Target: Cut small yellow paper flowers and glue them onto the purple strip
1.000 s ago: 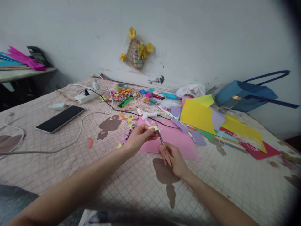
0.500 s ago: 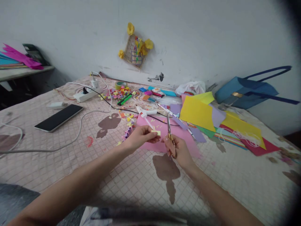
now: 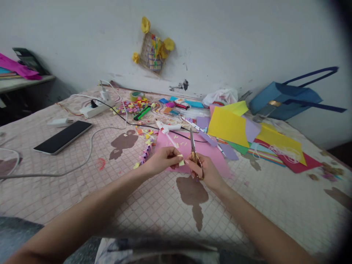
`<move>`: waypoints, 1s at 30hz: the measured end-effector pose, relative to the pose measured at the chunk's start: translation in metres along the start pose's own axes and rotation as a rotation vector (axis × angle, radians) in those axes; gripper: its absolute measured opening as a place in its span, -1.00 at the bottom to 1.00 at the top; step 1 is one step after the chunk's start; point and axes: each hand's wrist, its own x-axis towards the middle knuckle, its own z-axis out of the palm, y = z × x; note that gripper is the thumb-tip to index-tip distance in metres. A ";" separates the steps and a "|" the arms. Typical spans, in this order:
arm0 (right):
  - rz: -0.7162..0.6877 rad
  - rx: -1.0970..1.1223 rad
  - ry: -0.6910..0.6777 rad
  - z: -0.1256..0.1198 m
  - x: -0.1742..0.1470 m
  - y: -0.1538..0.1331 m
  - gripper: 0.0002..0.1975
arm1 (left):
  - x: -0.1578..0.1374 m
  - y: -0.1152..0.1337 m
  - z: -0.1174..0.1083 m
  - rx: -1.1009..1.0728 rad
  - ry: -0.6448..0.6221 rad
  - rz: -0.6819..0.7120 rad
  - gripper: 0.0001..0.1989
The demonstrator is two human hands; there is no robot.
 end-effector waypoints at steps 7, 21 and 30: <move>-0.010 0.033 -0.010 0.000 0.001 0.002 -0.73 | -0.003 -0.001 0.004 0.030 -0.051 0.051 -0.74; -0.029 0.157 0.080 0.003 0.003 0.006 -0.71 | -0.003 0.000 0.007 -0.120 -0.033 -0.145 -0.75; 0.008 0.181 -0.080 0.009 -0.006 0.002 -0.59 | 0.000 0.009 -0.003 -0.323 0.177 -0.023 -0.78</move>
